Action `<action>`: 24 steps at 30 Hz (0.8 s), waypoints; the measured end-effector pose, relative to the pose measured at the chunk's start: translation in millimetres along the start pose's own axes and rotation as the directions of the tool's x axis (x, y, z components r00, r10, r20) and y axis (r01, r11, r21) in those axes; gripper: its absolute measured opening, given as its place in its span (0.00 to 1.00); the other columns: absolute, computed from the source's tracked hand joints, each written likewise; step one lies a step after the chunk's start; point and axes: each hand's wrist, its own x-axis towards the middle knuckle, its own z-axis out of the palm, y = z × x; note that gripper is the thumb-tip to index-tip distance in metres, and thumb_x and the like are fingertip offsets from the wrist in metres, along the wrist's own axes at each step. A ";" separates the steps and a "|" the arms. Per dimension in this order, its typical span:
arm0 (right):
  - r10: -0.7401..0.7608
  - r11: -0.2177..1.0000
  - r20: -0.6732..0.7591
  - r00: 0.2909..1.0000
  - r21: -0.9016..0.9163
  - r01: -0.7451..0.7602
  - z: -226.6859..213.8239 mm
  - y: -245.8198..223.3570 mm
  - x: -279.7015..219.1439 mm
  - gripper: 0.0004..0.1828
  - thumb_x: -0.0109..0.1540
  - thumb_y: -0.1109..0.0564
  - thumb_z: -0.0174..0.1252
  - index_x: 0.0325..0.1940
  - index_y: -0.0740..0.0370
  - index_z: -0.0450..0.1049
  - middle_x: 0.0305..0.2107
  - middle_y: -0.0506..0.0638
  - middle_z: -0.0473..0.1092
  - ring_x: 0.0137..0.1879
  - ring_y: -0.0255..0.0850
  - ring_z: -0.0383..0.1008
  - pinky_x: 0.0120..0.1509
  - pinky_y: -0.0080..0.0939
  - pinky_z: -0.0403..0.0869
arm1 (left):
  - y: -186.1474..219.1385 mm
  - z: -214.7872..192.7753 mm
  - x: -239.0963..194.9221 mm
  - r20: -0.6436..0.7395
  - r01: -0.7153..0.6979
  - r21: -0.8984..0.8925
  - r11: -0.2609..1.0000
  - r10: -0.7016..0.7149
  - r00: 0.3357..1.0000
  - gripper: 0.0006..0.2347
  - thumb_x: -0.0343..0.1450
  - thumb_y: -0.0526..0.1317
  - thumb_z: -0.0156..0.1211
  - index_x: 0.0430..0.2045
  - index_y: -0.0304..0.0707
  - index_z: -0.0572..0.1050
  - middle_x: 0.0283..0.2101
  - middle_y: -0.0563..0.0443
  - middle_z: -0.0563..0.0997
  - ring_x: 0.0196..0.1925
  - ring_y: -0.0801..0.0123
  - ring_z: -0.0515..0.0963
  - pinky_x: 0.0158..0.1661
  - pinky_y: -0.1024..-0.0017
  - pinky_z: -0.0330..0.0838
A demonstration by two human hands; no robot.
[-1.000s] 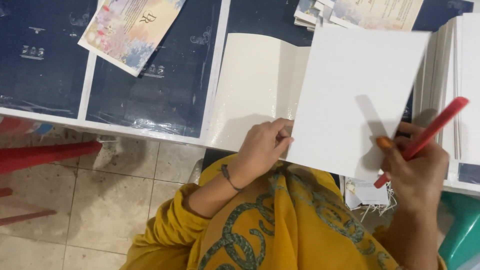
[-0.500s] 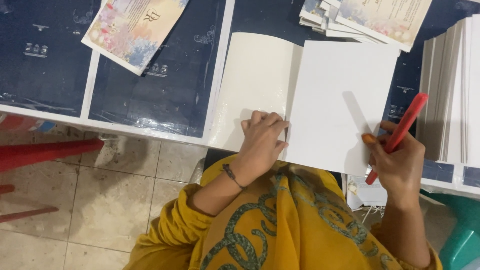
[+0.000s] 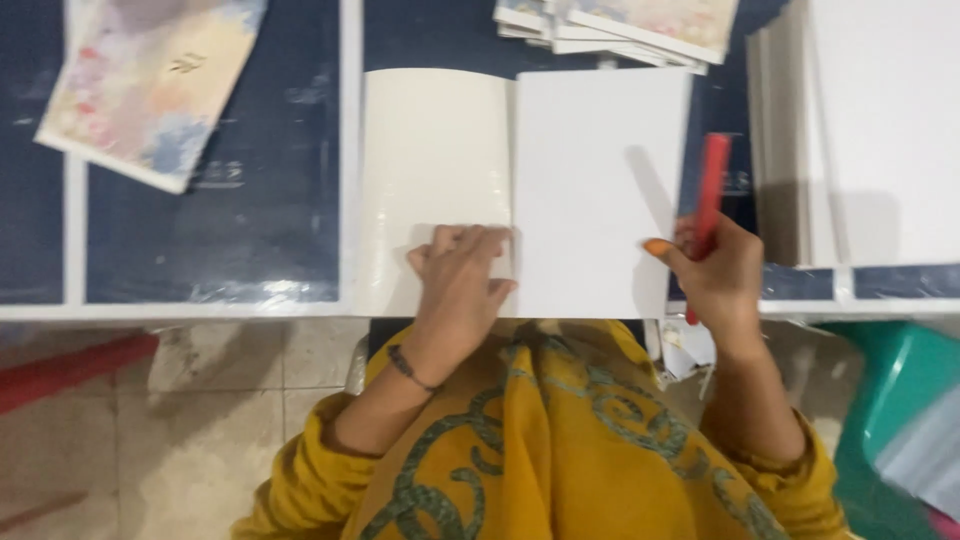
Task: Folding printed invitation sheets and stacking them neatly on a table.
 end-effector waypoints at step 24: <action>0.061 0.980 0.019 0.998 -0.189 -0.056 -3.7 -10.5 -23.3 0.20 0.54 0.50 0.80 0.36 0.61 0.75 0.17 0.52 0.71 0.24 0.46 0.69 0.37 0.40 0.69 | -95.0 44.9 -131.8 0.072 0.086 -0.996 0.030 -0.317 0.946 0.10 0.69 0.26 0.63 0.18 0.33 0.70 0.33 0.42 0.83 0.54 0.45 0.84 0.62 0.43 0.68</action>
